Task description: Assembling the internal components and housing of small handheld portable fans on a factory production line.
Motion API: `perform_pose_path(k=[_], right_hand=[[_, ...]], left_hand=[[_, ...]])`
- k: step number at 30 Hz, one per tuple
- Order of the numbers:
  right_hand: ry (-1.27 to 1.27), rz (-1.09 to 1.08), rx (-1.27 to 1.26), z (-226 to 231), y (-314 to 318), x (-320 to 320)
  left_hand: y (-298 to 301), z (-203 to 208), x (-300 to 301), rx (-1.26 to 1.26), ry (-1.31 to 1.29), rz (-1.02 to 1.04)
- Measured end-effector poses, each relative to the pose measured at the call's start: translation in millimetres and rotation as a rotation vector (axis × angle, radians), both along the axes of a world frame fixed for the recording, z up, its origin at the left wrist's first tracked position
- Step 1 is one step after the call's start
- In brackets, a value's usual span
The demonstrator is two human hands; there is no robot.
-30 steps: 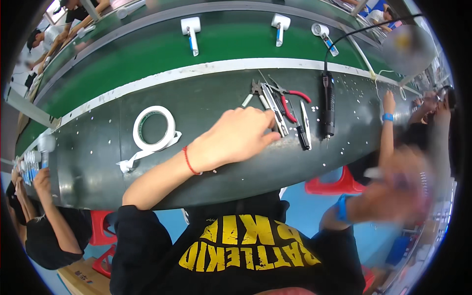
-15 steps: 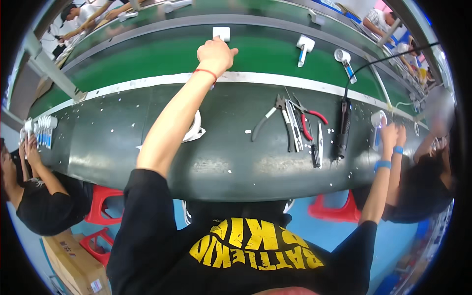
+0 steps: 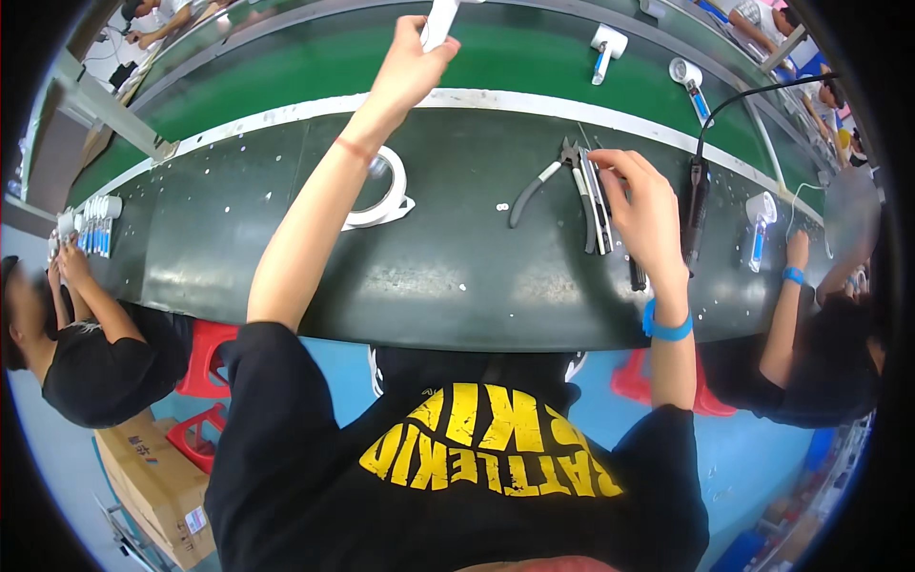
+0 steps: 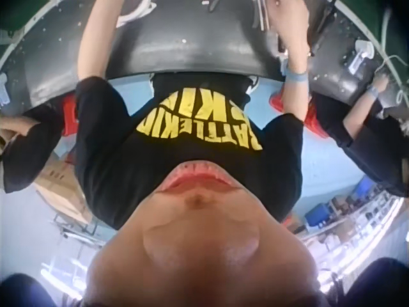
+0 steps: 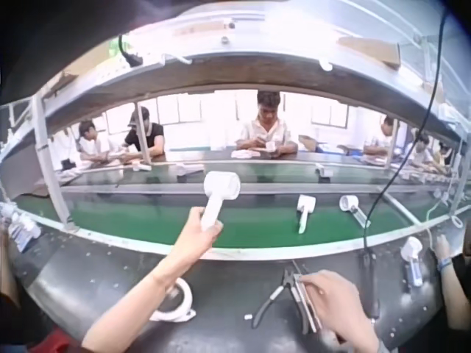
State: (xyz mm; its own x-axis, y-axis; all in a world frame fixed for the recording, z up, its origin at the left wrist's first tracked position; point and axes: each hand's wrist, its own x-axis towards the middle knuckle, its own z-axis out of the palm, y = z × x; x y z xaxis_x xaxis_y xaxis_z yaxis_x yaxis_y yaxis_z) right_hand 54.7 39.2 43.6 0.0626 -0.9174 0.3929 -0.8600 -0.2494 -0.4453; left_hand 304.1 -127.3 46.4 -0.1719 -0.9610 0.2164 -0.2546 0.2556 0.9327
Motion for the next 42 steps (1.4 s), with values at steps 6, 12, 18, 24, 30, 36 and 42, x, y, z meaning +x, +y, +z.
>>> perform_pose_path(k=[6,12,18,24,30,36,42], right_hand=[[0.084,-0.133,0.102,-11.4,-13.8,-25.8],[0.165,-0.194,0.193,-22.2,-6.9,-12.7],[0.216,-0.095,0.136,-11.5,6.6,-5.9],[0.058,-0.162,0.156,-16.7,11.1,-42.4],[0.026,-0.136,0.159,-31.8,22.7,-61.2],[-0.115,-0.335,0.287,-30.2,35.4,-41.7],[-0.157,-0.192,-0.049,9.6,32.8,-64.0]], left_hand=[[42.0,51.6,2.7,-0.084,0.106,-0.243],[52.8,94.2,-24.7,0.138,0.618,-0.523],[23.3,71.6,-15.6,-0.029,0.954,-1.048],[25.2,77.9,-3.4,0.145,1.322,-1.289],[44.6,106.3,-4.5,-0.011,0.959,-0.740],[45.4,104.4,-1.1,-0.041,0.979,-0.627],[47.2,97.2,-11.2,0.229,1.139,-0.782]])
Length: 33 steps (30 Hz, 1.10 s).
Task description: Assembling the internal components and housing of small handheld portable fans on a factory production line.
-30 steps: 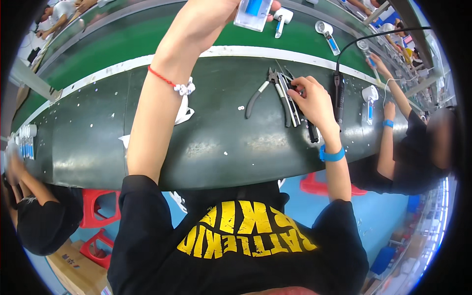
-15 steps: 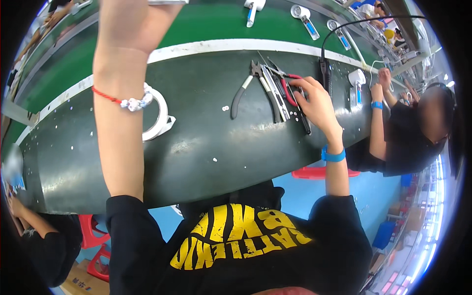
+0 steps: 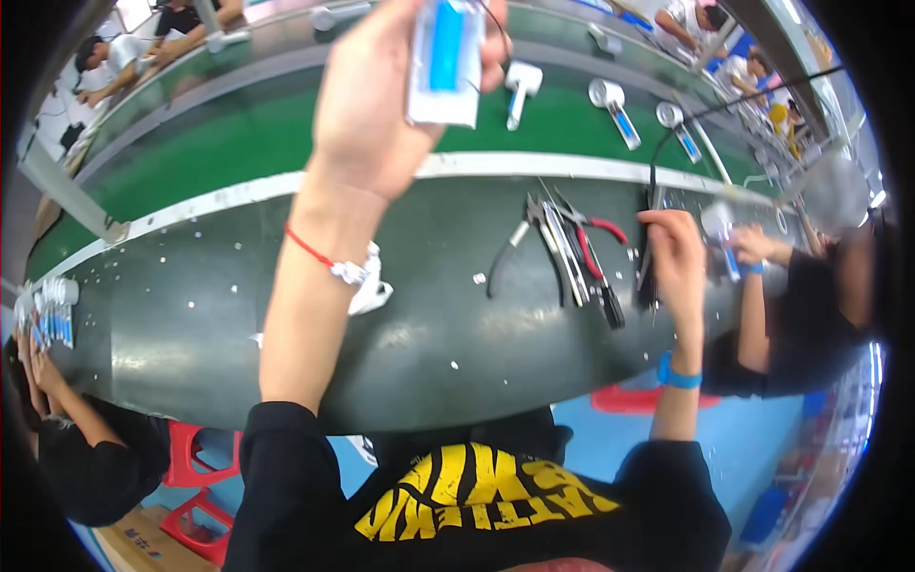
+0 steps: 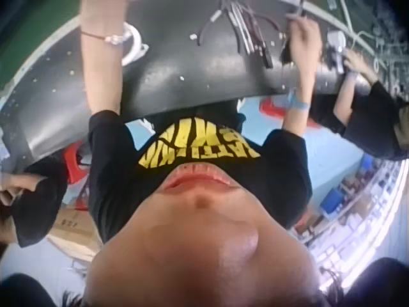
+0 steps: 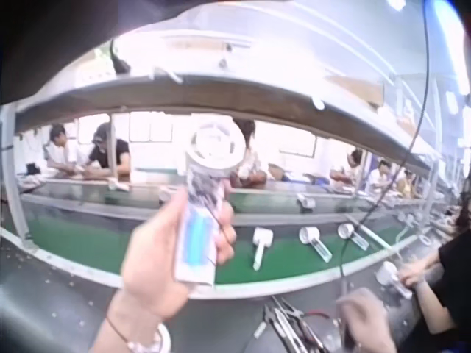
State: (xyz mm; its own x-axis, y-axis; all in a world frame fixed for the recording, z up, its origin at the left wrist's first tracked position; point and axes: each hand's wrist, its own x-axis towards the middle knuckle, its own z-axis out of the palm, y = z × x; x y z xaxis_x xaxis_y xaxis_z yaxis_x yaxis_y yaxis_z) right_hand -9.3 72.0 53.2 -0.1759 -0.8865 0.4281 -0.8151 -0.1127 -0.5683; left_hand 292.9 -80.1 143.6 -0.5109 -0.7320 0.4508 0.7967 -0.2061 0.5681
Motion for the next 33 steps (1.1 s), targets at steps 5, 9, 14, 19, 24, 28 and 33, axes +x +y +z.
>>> perform_pose_path(k=[5,9,14,19,24,28,33], right_hand=[[-1.399,0.934,-0.272,50.6,-34.4,38.5],[-1.203,1.013,-0.278,76.0,-58.7,100.0],[-1.232,1.024,-0.363,103.8,-59.2,137.1],[-1.111,1.011,-0.420,93.9,-73.2,134.5],[-0.437,0.720,-0.590,98.1,-70.8,136.1],[-0.214,0.719,-0.612,99.3,-72.7,136.1],[-0.170,0.698,-0.633,101.4,-71.6,135.1]], left_hand=[[6.7,-1.7,-1.7,-0.100,0.010,-0.022],[14.4,1.4,-6.6,-0.128,0.040,0.040],[19.0,6.7,-4.8,-0.135,0.012,0.189],[16.3,6.7,-3.5,-0.134,-0.026,0.268],[15.1,1.9,-10.6,-0.108,-0.035,0.263],[24.1,5.0,-8.4,-0.125,-0.053,0.294],[30.7,6.7,-13.9,-0.160,-0.085,0.356]])
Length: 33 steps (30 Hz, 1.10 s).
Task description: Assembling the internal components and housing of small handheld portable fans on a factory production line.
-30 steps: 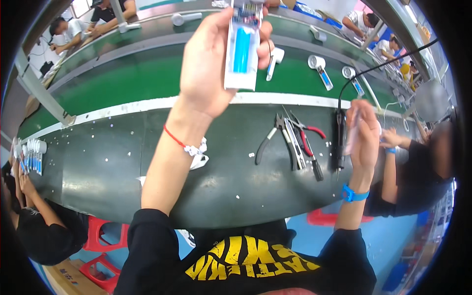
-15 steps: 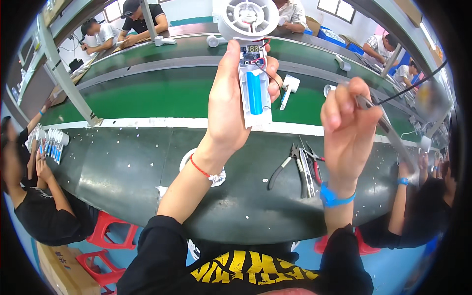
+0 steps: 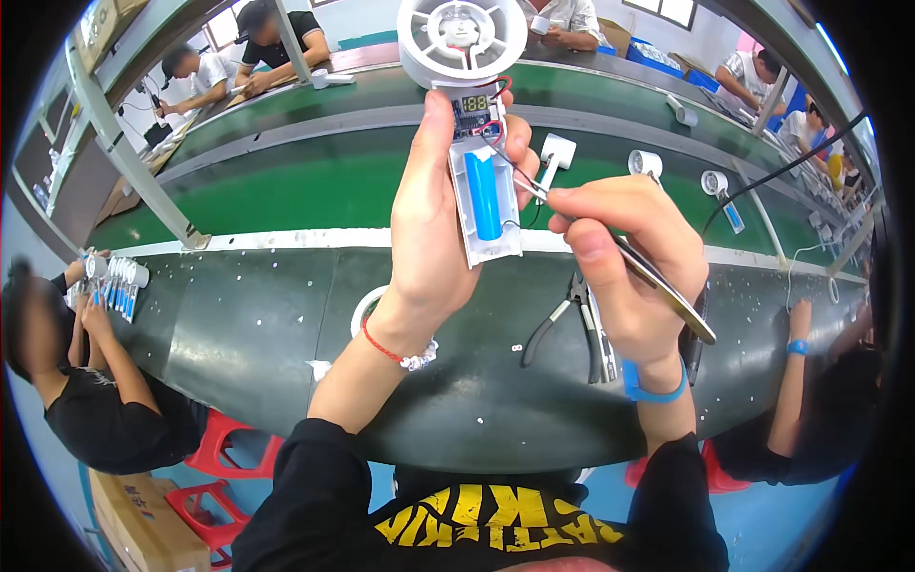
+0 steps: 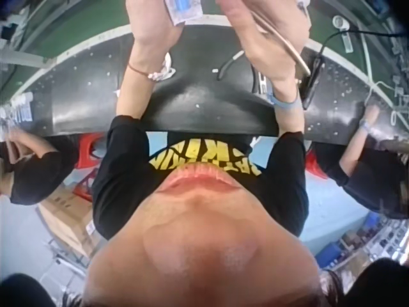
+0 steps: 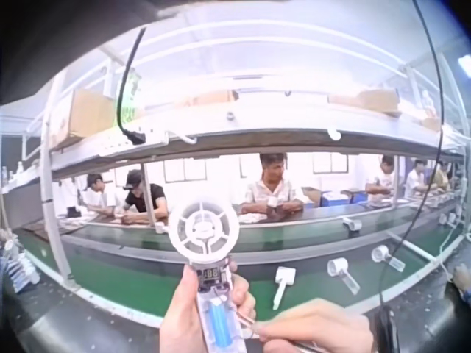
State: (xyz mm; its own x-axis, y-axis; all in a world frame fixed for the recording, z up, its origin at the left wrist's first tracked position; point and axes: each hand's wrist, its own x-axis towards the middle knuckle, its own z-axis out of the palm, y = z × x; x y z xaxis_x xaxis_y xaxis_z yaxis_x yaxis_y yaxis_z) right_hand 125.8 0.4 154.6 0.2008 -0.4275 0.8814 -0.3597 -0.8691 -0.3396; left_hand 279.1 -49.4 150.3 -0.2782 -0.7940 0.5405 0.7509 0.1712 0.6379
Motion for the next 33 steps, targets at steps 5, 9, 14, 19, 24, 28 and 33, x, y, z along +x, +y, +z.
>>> perform_pose_path(k=[5,9,14,19,24,28,33], right_hand=[[-0.018,0.152,0.135,-2.0,0.8,3.6],[0.078,0.149,0.113,-5.4,5.1,13.3],[0.156,0.086,0.051,-11.2,9.7,21.4],[0.197,0.036,-0.066,-15.3,4.3,25.6],[0.170,0.036,0.047,-7.6,4.2,18.4],[0.169,-0.011,0.041,-8.6,2.9,13.9],[0.195,0.037,0.043,-10.9,-8.0,6.3]], left_hand=[[0.5,-0.1,5.8,-0.025,-0.021,0.052],[3.2,1.5,2.8,0.014,-0.040,0.090],[-3.9,3.2,16.7,0.018,0.131,-0.071],[-6.1,5.2,20.1,0.014,0.207,-0.205],[-7.6,5.3,26.2,0.040,0.193,-0.313],[-5.5,4.8,20.8,0.073,0.143,-0.264],[-10.3,2.2,24.7,0.094,0.040,-0.281]])
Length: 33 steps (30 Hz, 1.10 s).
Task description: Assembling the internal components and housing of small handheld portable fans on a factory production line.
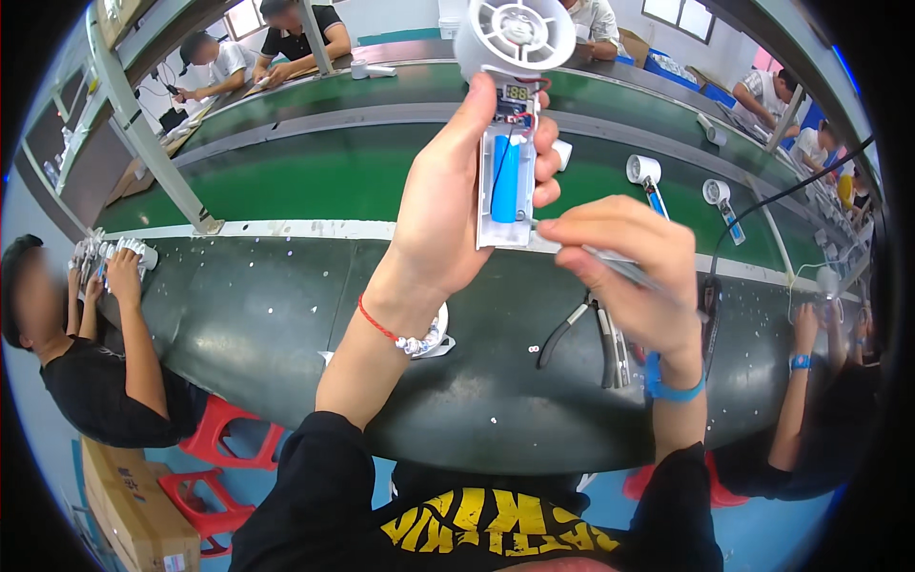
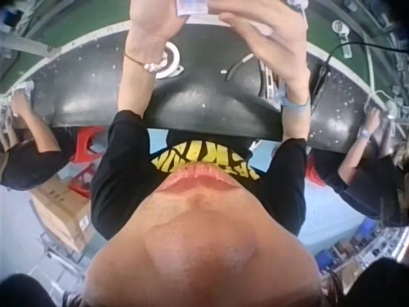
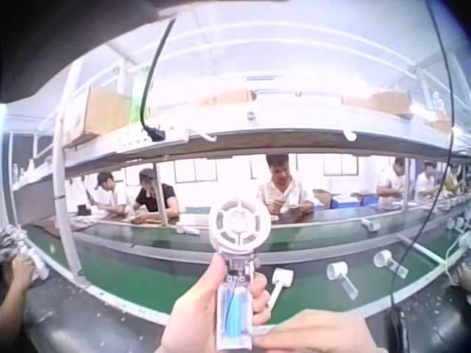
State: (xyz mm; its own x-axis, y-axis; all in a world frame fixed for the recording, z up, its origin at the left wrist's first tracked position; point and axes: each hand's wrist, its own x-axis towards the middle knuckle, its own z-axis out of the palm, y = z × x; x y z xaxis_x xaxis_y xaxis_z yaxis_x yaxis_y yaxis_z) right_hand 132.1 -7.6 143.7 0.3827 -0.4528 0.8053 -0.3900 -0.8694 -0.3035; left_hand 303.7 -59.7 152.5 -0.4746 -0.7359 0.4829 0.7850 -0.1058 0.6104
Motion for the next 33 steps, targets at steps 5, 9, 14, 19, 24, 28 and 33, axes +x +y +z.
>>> perform_pose_path(k=[5,9,14,19,24,28,33], right_hand=[[0.088,0.074,0.096,6.2,-2.1,-13.4],[0.081,0.092,0.109,11.6,-3.9,-16.1],[-0.137,-0.065,-0.005,19.7,5.2,-28.2],[-0.049,-0.198,-0.179,14.9,5.5,-14.2],[-0.090,-0.269,-0.160,15.3,7.5,-14.2],[-0.091,-0.244,-0.120,16.0,4.2,-18.9],[-0.223,-0.194,-0.005,10.8,5.0,-12.8]], left_hand=[[2.2,0.1,-4.0,0.070,-0.218,0.092],[-0.5,-1.6,-2.4,0.101,-0.320,0.200],[2.5,-6.6,-16.3,0.070,-0.305,0.214],[15.8,-11.1,-24.7,0.029,-0.248,0.202],[30.6,-7.0,-33.8,0.041,-0.403,0.317],[32.1,-10.9,-35.7,0.028,-0.443,0.368],[33.0,-16.3,-38.7,0.020,-0.452,0.391]])
